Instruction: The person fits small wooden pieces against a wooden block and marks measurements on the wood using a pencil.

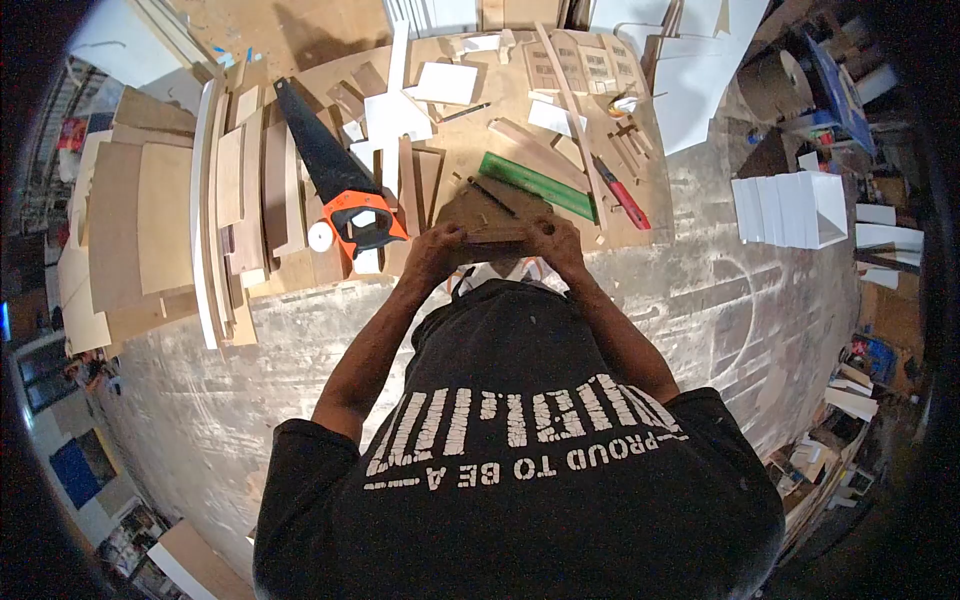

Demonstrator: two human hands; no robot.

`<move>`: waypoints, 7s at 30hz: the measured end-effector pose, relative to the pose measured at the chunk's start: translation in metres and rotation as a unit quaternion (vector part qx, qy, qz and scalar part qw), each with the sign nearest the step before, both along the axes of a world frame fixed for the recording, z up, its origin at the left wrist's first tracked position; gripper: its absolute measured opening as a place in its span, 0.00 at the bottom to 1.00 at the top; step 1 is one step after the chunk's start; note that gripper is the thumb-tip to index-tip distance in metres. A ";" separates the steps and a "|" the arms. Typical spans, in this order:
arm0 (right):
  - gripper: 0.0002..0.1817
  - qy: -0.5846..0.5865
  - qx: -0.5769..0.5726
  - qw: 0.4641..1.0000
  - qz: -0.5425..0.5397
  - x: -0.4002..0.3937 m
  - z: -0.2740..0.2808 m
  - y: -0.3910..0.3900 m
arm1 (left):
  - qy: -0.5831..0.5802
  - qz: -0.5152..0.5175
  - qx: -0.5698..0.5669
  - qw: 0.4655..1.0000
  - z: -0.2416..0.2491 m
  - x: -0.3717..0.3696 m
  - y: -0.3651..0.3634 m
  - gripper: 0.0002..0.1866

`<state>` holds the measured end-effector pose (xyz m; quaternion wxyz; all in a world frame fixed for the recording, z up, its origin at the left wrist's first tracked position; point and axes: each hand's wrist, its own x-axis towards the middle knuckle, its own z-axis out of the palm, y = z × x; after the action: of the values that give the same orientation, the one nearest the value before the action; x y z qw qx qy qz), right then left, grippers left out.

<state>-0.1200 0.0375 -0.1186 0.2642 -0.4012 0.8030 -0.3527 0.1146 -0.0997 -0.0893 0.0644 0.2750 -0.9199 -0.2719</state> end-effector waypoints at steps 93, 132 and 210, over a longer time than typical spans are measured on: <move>0.20 0.149 -0.067 0.934 0.316 -0.008 -0.005 -0.006 | 0.167 0.355 0.180 0.902 0.005 0.011 0.053 0.12; 0.24 -0.337 0.064 0.909 0.236 -0.081 0.058 0.012 | 0.383 0.418 0.509 0.648 0.039 -0.109 0.087 0.30; 0.29 -0.113 0.078 0.990 0.036 0.036 0.014 -0.029 | -0.005 0.184 0.146 0.972 -0.016 -0.004 -0.006 0.18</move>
<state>-0.0844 0.0082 -0.1041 0.3968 -0.3658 0.7777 -0.3224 0.1110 -0.1057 -0.1049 0.0680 0.4473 -0.8043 -0.3852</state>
